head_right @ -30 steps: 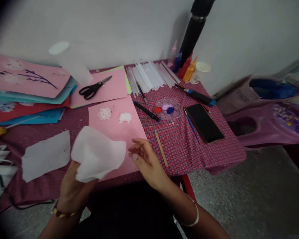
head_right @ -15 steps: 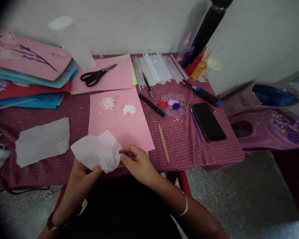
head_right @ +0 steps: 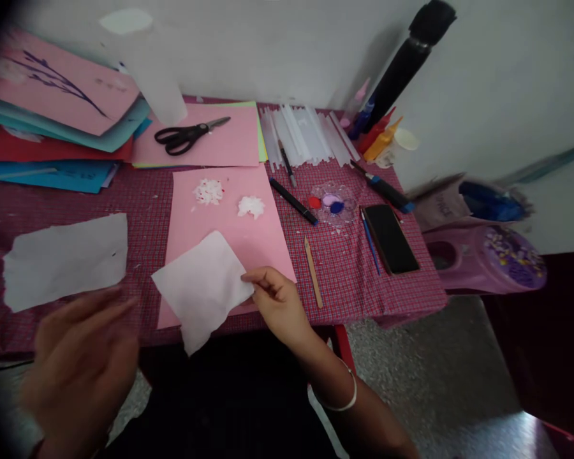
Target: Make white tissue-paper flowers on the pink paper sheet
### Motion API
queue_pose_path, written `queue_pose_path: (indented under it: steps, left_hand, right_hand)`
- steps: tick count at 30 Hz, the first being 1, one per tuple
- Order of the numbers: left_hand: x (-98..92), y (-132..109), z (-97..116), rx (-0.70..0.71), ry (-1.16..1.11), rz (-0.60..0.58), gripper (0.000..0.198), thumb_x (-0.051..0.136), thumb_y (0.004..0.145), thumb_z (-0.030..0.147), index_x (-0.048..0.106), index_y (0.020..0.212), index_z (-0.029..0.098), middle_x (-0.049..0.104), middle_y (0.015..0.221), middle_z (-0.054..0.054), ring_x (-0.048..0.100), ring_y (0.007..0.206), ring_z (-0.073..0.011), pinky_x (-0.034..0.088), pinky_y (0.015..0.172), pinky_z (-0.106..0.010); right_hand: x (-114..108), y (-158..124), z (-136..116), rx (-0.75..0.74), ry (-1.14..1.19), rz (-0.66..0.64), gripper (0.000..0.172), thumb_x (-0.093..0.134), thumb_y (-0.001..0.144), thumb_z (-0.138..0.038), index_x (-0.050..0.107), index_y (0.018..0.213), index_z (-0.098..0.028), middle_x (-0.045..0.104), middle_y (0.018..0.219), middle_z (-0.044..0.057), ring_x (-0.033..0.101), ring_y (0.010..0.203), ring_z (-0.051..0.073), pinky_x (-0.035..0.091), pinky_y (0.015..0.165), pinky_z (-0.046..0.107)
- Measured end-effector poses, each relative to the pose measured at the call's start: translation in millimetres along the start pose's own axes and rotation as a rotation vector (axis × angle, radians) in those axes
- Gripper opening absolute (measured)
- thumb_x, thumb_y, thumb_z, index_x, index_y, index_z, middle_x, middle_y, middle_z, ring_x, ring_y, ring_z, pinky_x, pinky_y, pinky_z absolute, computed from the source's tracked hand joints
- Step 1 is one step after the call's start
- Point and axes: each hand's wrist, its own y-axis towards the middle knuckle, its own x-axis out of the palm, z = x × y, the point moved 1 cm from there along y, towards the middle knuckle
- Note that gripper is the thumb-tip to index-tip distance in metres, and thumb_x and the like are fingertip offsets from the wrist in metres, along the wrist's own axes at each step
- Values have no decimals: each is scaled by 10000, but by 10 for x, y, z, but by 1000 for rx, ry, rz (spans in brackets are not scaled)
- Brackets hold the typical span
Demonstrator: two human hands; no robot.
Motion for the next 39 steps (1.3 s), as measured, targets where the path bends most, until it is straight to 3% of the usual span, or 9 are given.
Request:
queue_pose_path:
  steps: [5,8,12,15,20,24,26,32,39]
  left_hand:
    - [126,95,328,5,-197,-427,171,575,814,164,580,976,219,619,915,-15,600,811,-163,481,695,-281]
    - [376,101,427,-71,-175,-636,283,679,745,268,533,979,202,617,867,-5,583,762,-165,475,673,-290]
    - [528,58,435,-125,-192,-839,208,647,785,343,523,861,195,598,789,17,535,678,-141,418,595,-261]
    - [503,32,393,-121,-269,-906,203,498,900,327,486,750,190,541,689,40,468,600,-107,350,535,-231]
    - [466,12,297,-169,-287,-813,289,406,942,305,435,680,186,467,629,48,425,573,-94,328,516,-221]
    - [517,1,288,-184,-233,-669,15,524,837,205,514,837,193,506,655,58,462,555,-92,356,518,-214]
    - [551,0,307,-171,-232,-642,162,544,781,147,519,931,203,530,691,60,469,546,-89,367,520,-213]
    - [605,-1,359,-55,-93,-626,144,463,738,56,459,759,199,540,807,12,498,653,-124,385,587,-252]
    - [621,-66,338,-180,-273,-329,309,443,699,-10,509,903,212,582,783,31,568,645,-104,452,591,-214]
  right_hand:
    - [36,-116,4,-72,10,-38,116,596,770,-152,609,862,-222,636,789,-17,594,698,103,479,626,237]
    - [54,-225,5,-105,-22,-99,227,579,789,-124,589,976,-253,590,761,-33,559,671,102,442,594,232]
    - [31,-341,19,-124,-121,-186,479,540,791,-60,505,1190,-322,496,748,-53,496,650,95,404,589,231]
    - [-5,-362,22,-132,-181,-245,505,550,811,-85,480,1239,-343,454,768,-48,473,674,100,393,596,234]
    - [-8,-327,15,-150,-233,-300,566,537,803,-57,447,1283,-343,470,835,-33,488,739,107,432,670,248]
    - [33,-316,2,-160,-313,-255,607,504,774,-20,433,1291,-331,470,846,-32,486,731,105,442,659,238]
    - [52,-325,-15,-160,-387,-244,612,499,763,-15,434,1291,-318,472,848,-31,485,720,105,443,642,234]
    - [75,-366,-74,-217,-619,-233,695,451,716,37,395,1325,-295,526,922,-6,526,805,131,464,747,284]
    - [156,-293,-35,-334,-610,-151,671,429,690,56,436,1258,-301,507,947,5,524,841,146,467,751,298]
